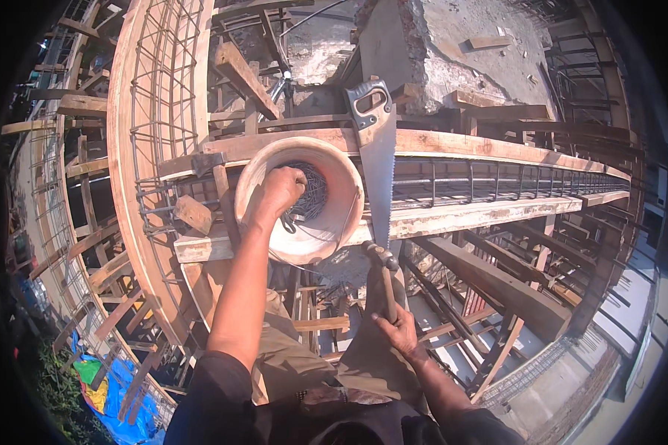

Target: The person secures wooden formwork pieces for concrete beams by hammering nails into the boards.

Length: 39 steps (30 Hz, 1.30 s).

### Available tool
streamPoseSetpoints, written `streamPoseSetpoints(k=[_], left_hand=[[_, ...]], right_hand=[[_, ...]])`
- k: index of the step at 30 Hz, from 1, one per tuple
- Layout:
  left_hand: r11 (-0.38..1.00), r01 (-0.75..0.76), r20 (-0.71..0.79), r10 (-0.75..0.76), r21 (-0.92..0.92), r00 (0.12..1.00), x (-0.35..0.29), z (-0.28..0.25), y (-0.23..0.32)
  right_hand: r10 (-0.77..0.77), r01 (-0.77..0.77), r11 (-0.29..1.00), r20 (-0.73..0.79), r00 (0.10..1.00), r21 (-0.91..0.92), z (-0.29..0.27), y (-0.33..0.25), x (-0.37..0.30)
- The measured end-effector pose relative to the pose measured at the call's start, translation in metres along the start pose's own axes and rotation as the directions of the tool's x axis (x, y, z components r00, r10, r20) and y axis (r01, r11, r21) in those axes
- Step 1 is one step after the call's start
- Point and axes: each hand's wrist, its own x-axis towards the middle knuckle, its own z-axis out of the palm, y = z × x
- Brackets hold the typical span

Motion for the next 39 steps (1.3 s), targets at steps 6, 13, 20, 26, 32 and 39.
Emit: streamPoseSetpoints(k=[6, 13, 20, 26, 32, 39], left_hand=[[0.933, 0.044, 0.024, -0.056, 0.358, 0.998, 0.011, 0.055, -0.007], [0.844, -0.175, 0.153, 0.111, 0.507, 0.982, -0.003, 0.067, 0.022], [0.964, -0.091, 0.061, 0.078, 0.251, 0.995, -0.031, 0.069, 0.006], [0.852, 0.37, -0.323, -0.492, -0.371, 0.809, -0.052, 0.036, 0.026], [0.786, 0.256, -0.515, -0.575, -0.562, 0.636, -0.023, 0.052, 0.017], [0.966, 0.041, -0.099, -0.069, -0.256, 0.993, -0.043, 0.078, 0.052]], right_hand=[[-0.035, 0.034, 0.999, 0.026, 0.999, 0.008, 0.007, -0.032, 0.004], [-0.039, 0.041, 0.995, -0.024, 0.999, 0.088, -0.005, 0.018, 0.006], [0.034, -0.032, 0.989, -0.01, 0.999, 0.148, 0.002, 0.016, 0.013], [0.151, -0.149, 0.982, -0.005, 0.989, 0.113, -0.012, 0.013, 0.013], [0.043, -0.043, 0.981, 0.004, 0.999, 0.187, 0.003, 0.011, 0.01], [0.024, -0.017, 0.982, -0.035, 0.999, 0.19, -0.007, 0.024, 0.012]])
